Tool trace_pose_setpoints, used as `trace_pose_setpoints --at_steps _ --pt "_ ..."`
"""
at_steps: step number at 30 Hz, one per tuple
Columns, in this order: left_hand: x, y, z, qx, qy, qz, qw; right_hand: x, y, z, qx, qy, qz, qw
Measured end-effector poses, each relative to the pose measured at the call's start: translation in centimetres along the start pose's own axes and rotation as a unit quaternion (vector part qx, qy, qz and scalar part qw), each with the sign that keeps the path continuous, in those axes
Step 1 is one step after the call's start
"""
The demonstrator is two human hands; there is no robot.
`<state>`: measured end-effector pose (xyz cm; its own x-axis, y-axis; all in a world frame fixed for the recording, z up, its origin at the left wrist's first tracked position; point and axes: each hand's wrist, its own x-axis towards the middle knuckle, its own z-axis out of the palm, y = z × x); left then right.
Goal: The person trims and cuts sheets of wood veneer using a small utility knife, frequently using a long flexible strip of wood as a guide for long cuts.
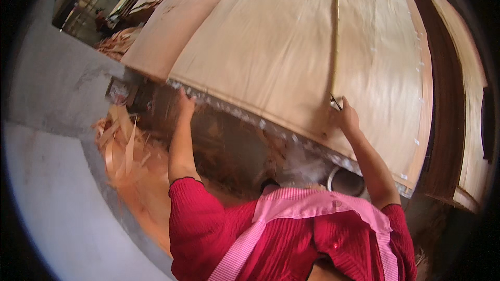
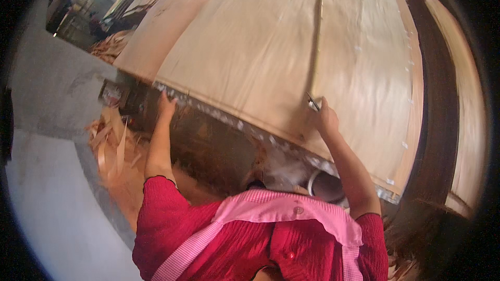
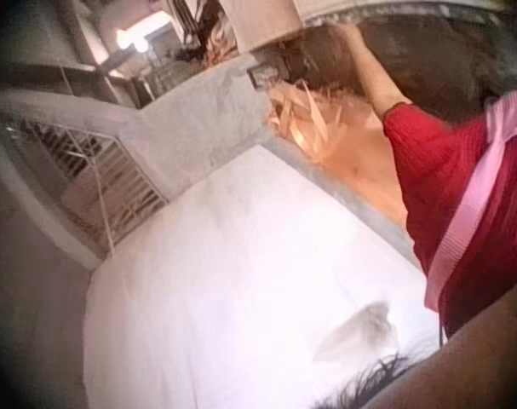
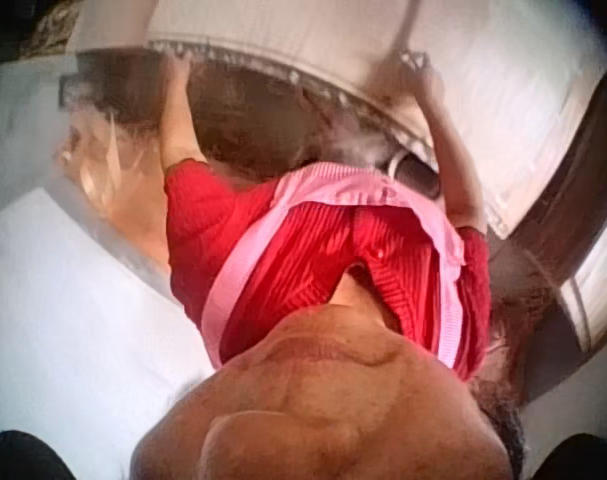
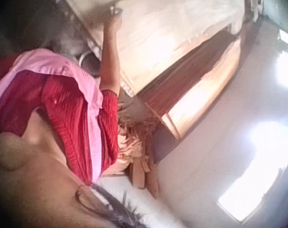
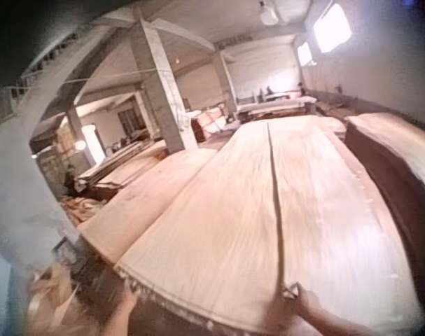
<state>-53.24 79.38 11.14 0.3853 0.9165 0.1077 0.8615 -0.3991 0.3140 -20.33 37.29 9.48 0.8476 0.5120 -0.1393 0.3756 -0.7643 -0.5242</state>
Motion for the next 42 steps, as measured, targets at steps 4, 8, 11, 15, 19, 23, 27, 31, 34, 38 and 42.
trace_pose_setpoints --at_steps 4,8,11,15,19,23,27,31,34,38,42 --pt "11.4 -3.2 1.9 -0.072 0.014 -0.115 0.991 3.3 -4.3 2.3 -0.019 -0.005 0.075 0.997" --pt "18.3 -9.4 4.2 0.004 0.033 -0.222 0.974 -0.7 -11.9 5.6 0.130 -0.077 0.080 0.985" --pt "21.2 -11.2 7.3 0.004 -0.075 -0.251 0.965 -7.0 -15.0 11.3 0.257 -0.134 0.067 0.955" --pt "23.8 -16.9 9.0 -0.162 -0.047 -0.092 0.981 -11.1 -17.5 15.0 0.241 -0.226 0.028 0.943" --pt "22.7 -15.0 7.9 -0.105 0.046 -0.045 0.992 -8.5 -17.0 14.7 0.119 -0.400 0.005 0.909" --pt "21.3 -12.6 5.2 -0.005 -0.037 -0.047 0.998 -7.1 -17.0 12.2 0.024 -0.435 -0.050 0.899" --pt "20.2 -8.3 2.7 -0.074 0.049 -0.027 0.996 -5.9 -18.6 9.1 0.176 -0.331 0.060 0.925" --pt "13.7 5.9 -2.0 -0.371 0.108 0.156 0.909 1.1 -24.2 7.0 0.316 -0.128 0.005 0.940" --pt "9.3 13.3 -1.3 -0.213 0.186 0.492 0.823 7.2 -29.5 4.3 0.486 -0.154 0.042 0.859" --pt "0.9 19.8 0.2 -0.109 0.104 0.595 0.790 10.4 -25.3 3.7 0.321 -0.065 0.053 0.943" --pt "-10.6 12.8 2.7 -0.201 -0.012 0.402 0.893 7.3 -14.4 -0.2 0.448 -0.034 0.097 0.888"
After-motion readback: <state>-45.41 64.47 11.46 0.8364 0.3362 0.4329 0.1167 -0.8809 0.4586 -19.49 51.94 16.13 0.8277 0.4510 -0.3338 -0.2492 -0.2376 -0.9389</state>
